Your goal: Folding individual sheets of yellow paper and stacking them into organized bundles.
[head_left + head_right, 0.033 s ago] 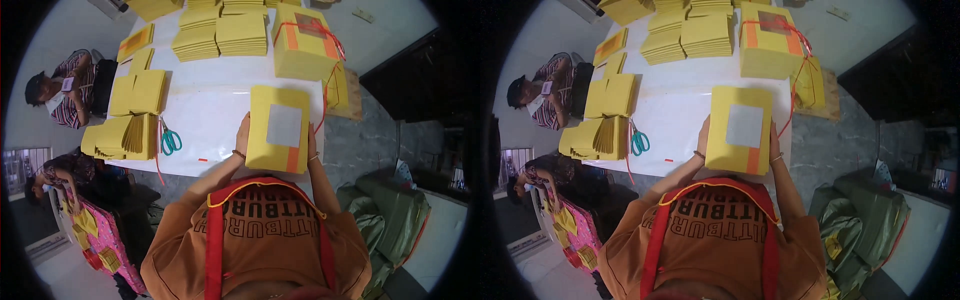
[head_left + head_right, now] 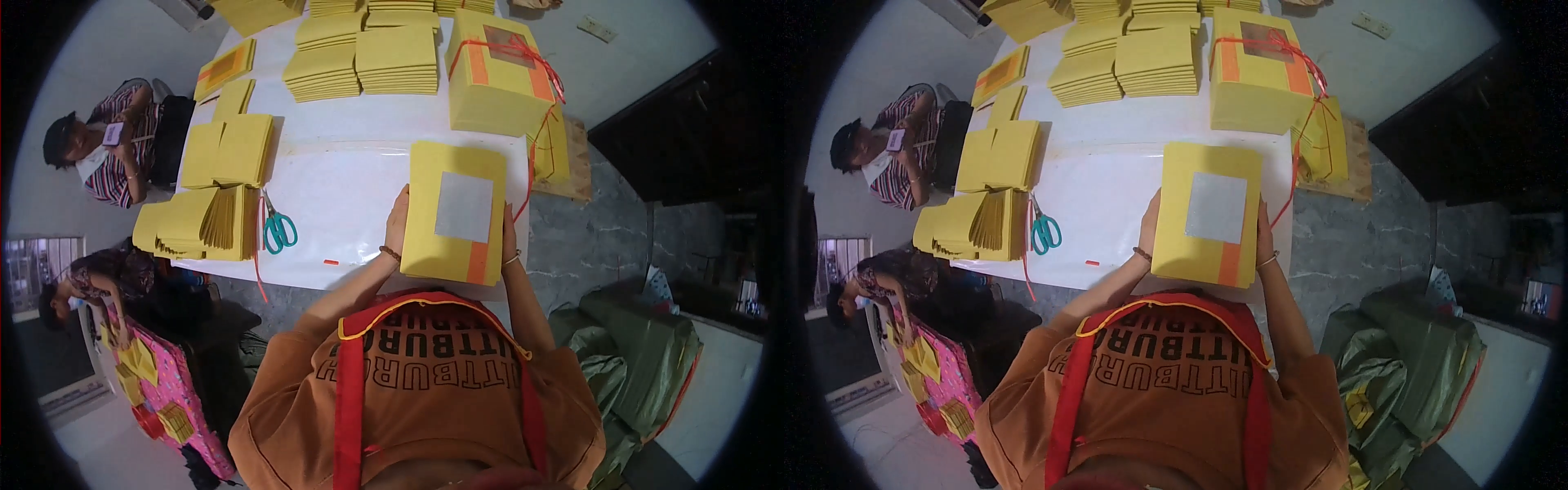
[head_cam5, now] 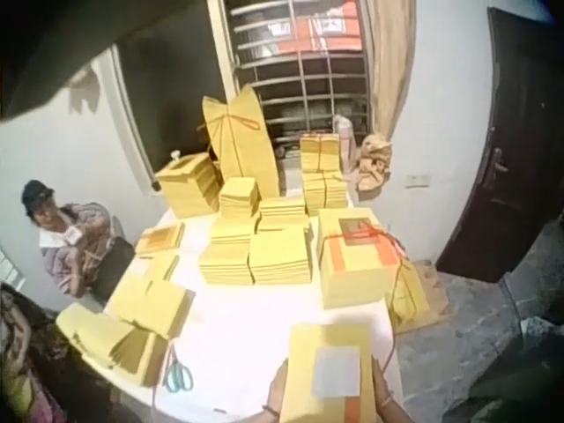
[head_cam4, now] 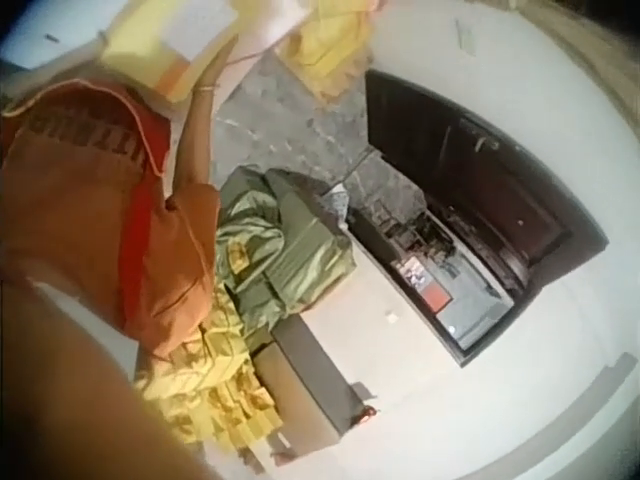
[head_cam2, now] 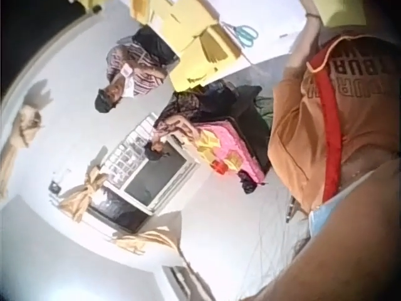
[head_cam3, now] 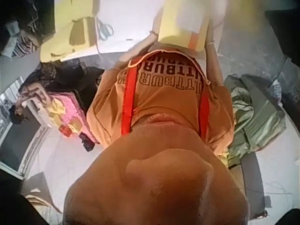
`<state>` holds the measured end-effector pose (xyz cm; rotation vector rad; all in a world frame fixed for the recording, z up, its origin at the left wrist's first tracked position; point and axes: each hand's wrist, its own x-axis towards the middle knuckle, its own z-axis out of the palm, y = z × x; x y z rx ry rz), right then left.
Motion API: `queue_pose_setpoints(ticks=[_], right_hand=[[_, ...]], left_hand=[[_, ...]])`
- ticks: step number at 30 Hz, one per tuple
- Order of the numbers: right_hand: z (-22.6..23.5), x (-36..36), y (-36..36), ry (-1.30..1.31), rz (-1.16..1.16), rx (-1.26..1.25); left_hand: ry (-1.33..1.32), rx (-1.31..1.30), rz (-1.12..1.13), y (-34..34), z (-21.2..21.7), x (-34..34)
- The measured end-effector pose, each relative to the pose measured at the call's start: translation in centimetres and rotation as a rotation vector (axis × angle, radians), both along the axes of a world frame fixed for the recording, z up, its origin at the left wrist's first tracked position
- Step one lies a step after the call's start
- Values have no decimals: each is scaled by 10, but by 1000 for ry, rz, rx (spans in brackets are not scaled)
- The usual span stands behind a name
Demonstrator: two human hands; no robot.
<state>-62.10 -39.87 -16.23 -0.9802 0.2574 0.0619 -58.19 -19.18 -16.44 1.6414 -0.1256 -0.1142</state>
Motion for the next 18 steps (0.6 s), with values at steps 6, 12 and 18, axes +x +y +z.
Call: queue_pose_setpoints(ticks=[6,12,18], right_hand=[[9,5,0,59,23,108],[30,13,-9,-61,116,-151],[35,19,-35,-152,71,-670]], left_hand=[[193,-292,-5,5,-16,2],[183,-180,-54,11,20,10],[501,-298,-13,35,37,17]])
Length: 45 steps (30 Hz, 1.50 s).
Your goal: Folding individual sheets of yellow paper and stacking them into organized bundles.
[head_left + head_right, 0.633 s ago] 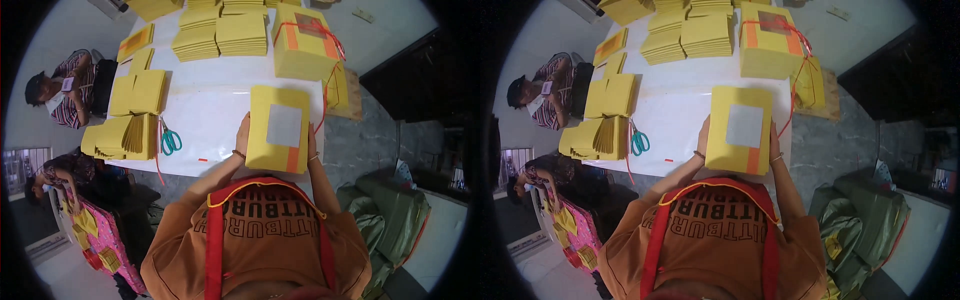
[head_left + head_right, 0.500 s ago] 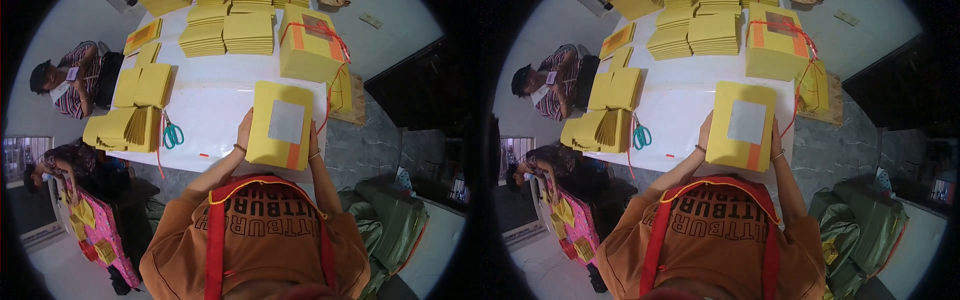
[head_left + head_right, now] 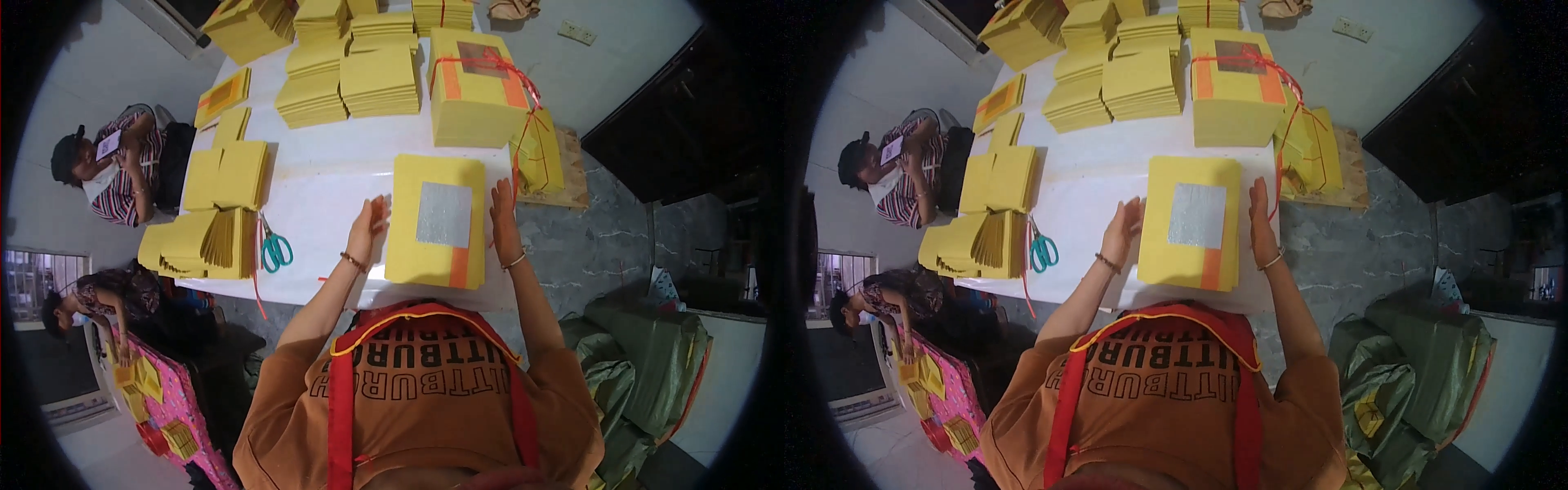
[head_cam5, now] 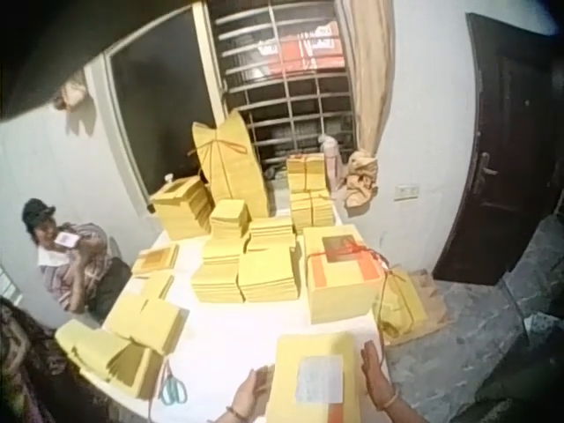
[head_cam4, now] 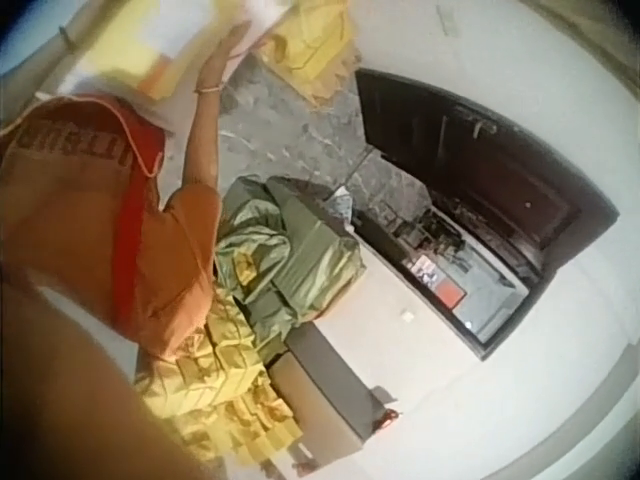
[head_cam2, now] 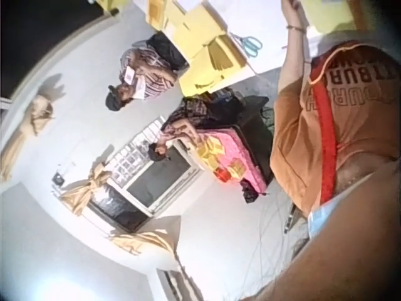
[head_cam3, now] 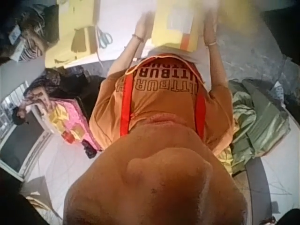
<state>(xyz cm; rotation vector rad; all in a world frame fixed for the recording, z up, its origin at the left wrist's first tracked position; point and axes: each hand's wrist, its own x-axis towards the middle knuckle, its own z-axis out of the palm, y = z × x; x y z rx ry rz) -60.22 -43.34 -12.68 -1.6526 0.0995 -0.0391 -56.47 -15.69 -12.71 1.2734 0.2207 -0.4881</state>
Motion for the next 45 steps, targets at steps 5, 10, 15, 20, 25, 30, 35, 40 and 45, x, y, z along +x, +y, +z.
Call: queue_pose_setpoints(ticks=[5,10,15,20,25,30,35,40,45], right_hand=[[0,-3,29,-25,39,260],[-2,-7,38,-26,18,529],[-2,-14,23,-82,23,200],[26,-30,10,-252,142,-129],[18,-32,15,-278,229,-196],[7,-28,30,-186,30,151],[30,-10,44,-21,3,219],[48,-8,47,78,50,588],[11,-8,24,-78,-71,287]], left_hand=[[-39,-322,-36,-17,-9,-27],[-53,-282,-41,-23,-10,-38],[-78,-186,44,-8,3,-30],[-448,319,9,11,46,-28],[-537,460,-126,9,45,-33],[-276,149,-89,-3,9,-28],[-144,-190,-85,-19,-4,0],[-101,-89,4,-41,24,-1],[-218,49,83,-29,38,-6]])
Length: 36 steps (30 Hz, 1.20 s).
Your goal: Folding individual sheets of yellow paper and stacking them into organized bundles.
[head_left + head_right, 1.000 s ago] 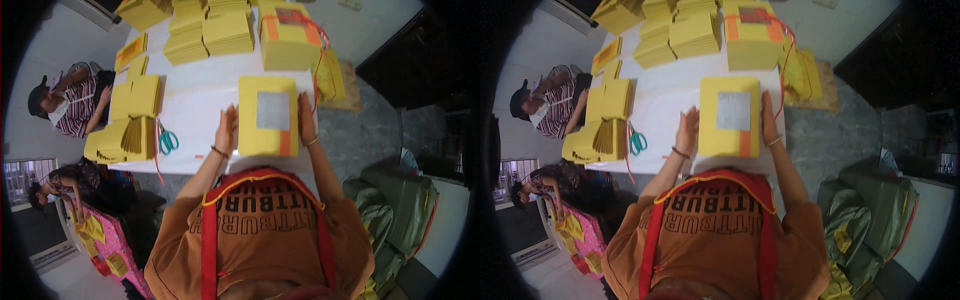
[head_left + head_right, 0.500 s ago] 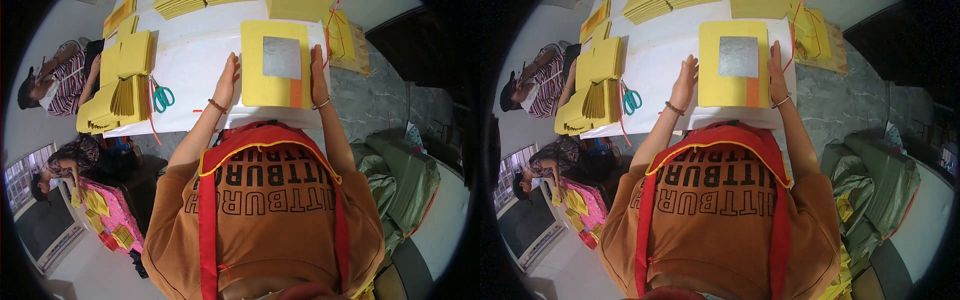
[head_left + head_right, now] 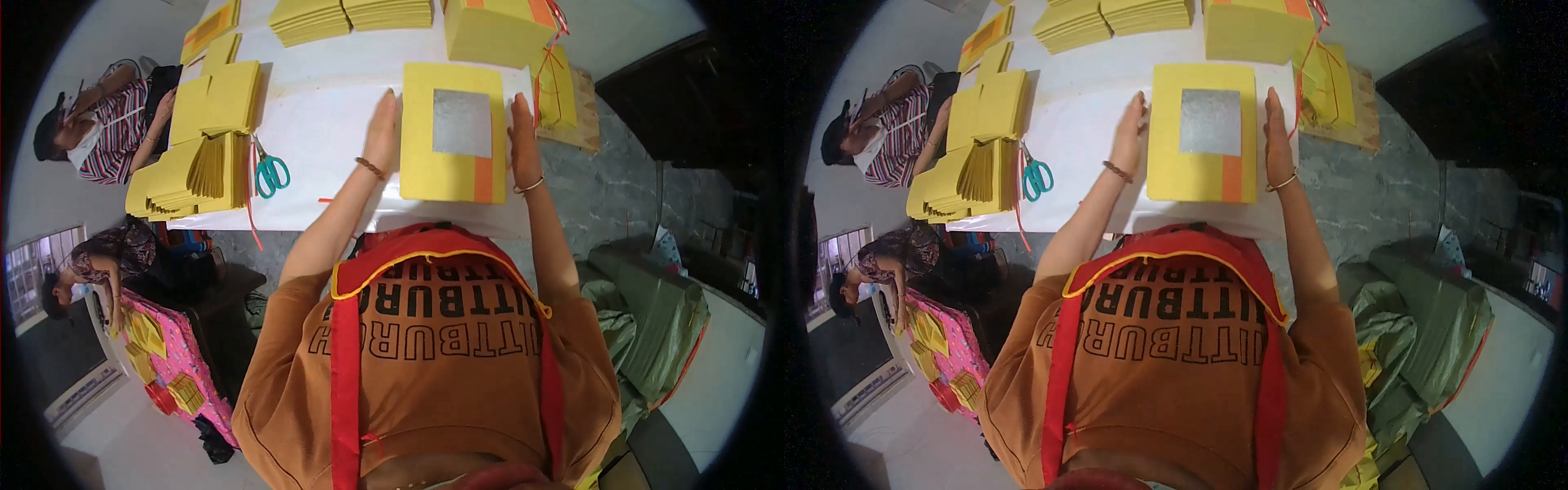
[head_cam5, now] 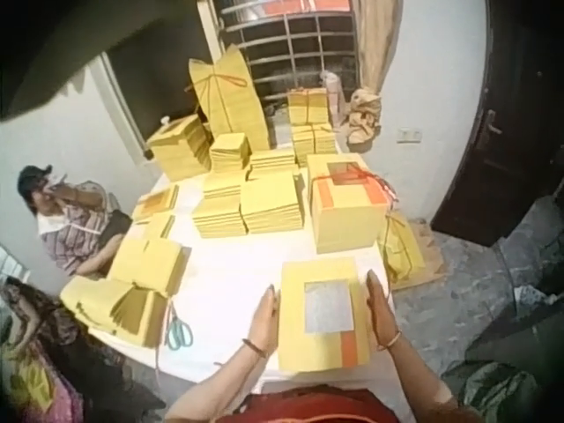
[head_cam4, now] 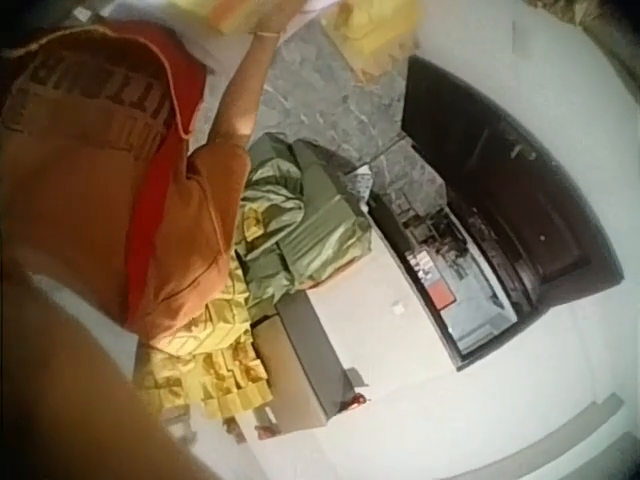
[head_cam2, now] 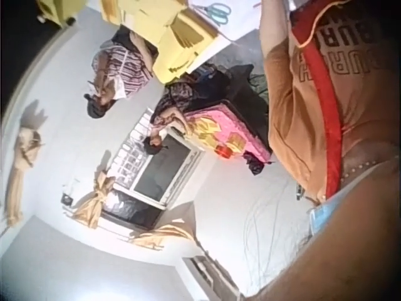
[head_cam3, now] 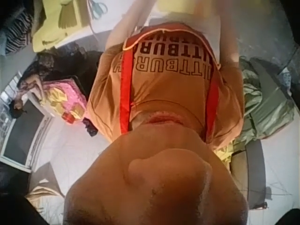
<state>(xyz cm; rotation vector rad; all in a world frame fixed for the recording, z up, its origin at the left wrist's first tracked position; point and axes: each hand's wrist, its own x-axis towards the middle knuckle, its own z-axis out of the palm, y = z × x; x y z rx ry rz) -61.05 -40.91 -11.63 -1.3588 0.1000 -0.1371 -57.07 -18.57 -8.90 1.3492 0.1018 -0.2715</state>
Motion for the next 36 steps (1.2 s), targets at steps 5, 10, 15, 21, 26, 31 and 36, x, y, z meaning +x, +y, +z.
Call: queue_pose_setpoints(ticks=[5,10,15,21,26,31,36], right_hand=[[33,-23,-18,-378,196,-688],[22,-32,-11,-206,395,-686],[11,-35,-8,-208,342,-496],[6,-35,-10,-94,299,-209],[-2,-33,-9,-53,258,-167],[1,-33,-5,-59,225,-194],[-4,-33,-5,-51,202,-146]], left_hand=[[-720,762,-100,31,25,-19],[-1177,995,-754,24,34,-49],[-1202,1061,-754,23,31,-50],[-1198,936,-762,23,33,-43],[-1027,706,-738,21,38,-36],[-983,733,-769,17,44,-33],[-929,808,-830,17,46,-29]])
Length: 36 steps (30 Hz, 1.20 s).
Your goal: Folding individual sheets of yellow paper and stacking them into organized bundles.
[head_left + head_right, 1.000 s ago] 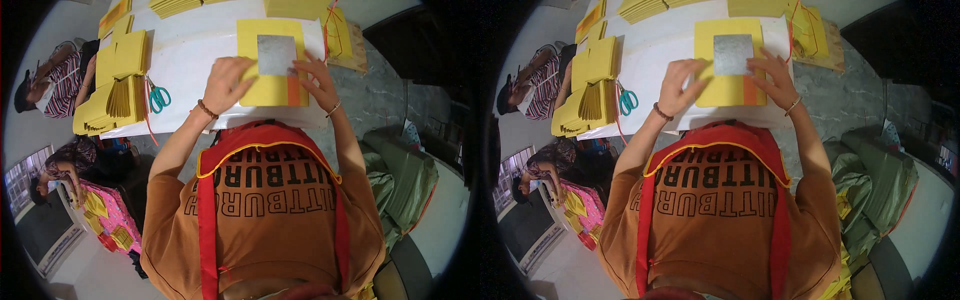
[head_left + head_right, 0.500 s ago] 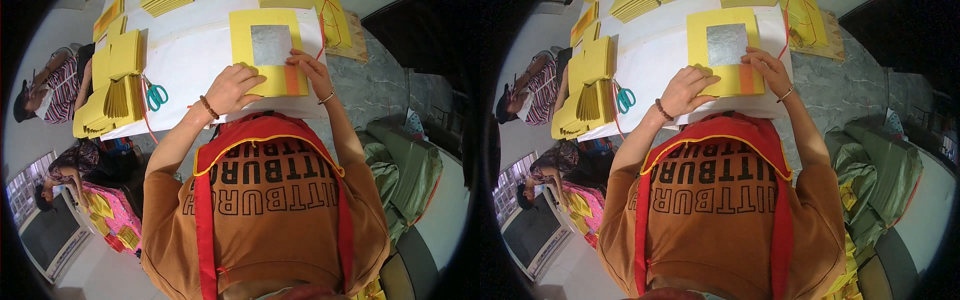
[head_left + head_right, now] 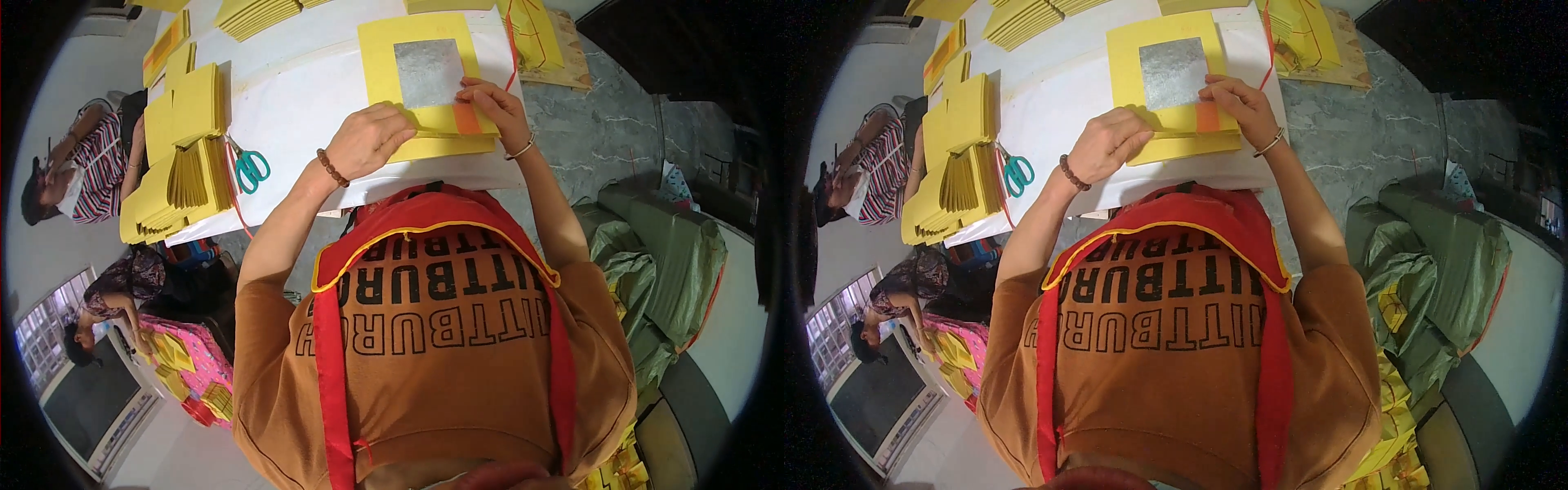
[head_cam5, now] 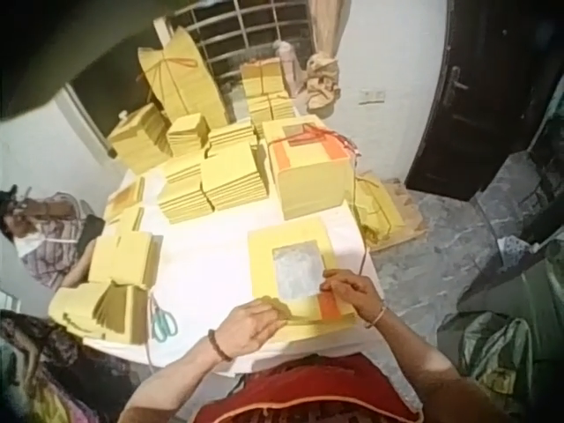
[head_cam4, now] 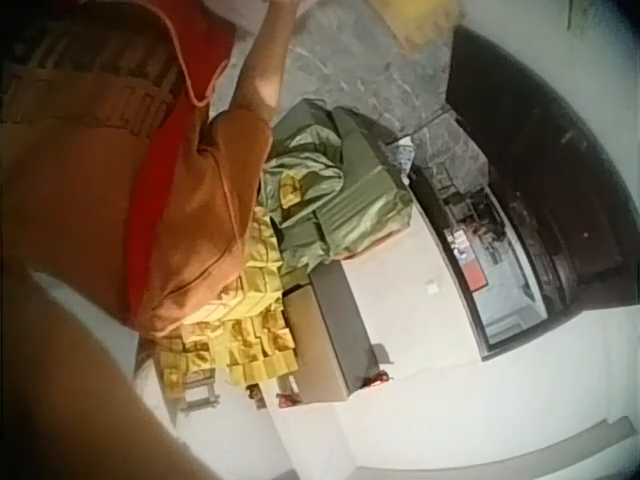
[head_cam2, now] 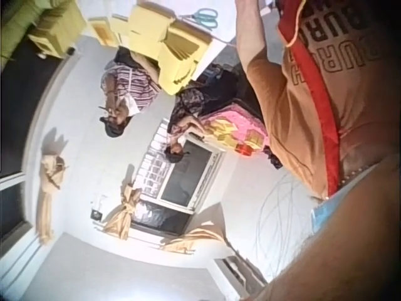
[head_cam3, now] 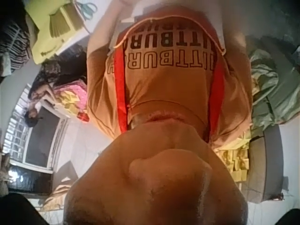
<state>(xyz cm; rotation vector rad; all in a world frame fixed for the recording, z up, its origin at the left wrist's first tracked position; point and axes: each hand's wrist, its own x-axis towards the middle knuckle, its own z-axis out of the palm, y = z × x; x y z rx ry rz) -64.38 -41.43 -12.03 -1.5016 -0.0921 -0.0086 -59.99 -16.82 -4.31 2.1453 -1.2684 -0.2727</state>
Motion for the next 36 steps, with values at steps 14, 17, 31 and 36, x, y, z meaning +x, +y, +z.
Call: queue_pose_setpoints(ticks=[14,17,31,36], right_hand=[[2,0,1,-2,-37,123],[0,0,2,-5,-41,113],[-5,4,-2,11,-62,108],[-6,2,-4,21,-51,117]], left_hand=[[225,-52,77,5,-4,8],[319,-60,141,5,-7,8],[529,-99,194,6,-19,18],[639,-62,224,6,-16,18]])
